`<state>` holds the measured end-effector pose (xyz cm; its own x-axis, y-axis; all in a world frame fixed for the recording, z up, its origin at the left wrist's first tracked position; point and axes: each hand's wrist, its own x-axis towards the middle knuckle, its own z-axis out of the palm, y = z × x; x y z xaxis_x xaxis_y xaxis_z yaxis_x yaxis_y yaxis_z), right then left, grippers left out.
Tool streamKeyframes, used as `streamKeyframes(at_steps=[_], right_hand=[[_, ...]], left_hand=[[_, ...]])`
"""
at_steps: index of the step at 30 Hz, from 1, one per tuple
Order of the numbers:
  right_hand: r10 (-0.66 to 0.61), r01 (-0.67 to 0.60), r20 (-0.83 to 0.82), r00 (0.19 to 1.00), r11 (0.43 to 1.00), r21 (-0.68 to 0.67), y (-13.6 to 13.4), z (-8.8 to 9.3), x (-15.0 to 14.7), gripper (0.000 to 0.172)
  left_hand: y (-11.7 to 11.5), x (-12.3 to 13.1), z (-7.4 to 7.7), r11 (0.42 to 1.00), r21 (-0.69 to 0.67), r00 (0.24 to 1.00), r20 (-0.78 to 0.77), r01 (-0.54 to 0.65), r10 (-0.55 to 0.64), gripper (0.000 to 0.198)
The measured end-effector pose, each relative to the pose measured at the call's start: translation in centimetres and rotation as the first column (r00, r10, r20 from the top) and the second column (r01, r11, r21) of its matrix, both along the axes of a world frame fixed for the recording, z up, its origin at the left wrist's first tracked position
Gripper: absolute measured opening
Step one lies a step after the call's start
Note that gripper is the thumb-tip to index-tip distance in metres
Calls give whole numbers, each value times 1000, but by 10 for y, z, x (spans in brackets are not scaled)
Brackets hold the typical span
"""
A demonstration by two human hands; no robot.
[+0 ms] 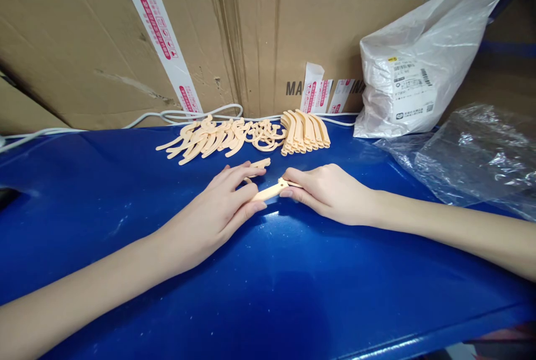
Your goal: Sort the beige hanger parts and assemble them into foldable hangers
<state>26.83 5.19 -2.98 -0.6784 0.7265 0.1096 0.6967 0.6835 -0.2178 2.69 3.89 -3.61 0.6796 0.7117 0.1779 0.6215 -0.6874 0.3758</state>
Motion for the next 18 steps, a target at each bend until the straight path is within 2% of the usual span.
streamKeyframes(at_steps=[4,11,18], right_hand=[[-36,33,-53,998,998,-57,-1,1,-1,38],[-30,17,-110,993,992,-122,1,3,-2,36],[44,-47,-69,997,998,-45,2,-2,2,41]], left_hand=[[0,0,0,1000,8,1000,5,-4,4,37],[-1,-2,-1,1000,12,1000,13,-6,6,37],[-1,-4,-2,999,31,999,14,35,-36,37]])
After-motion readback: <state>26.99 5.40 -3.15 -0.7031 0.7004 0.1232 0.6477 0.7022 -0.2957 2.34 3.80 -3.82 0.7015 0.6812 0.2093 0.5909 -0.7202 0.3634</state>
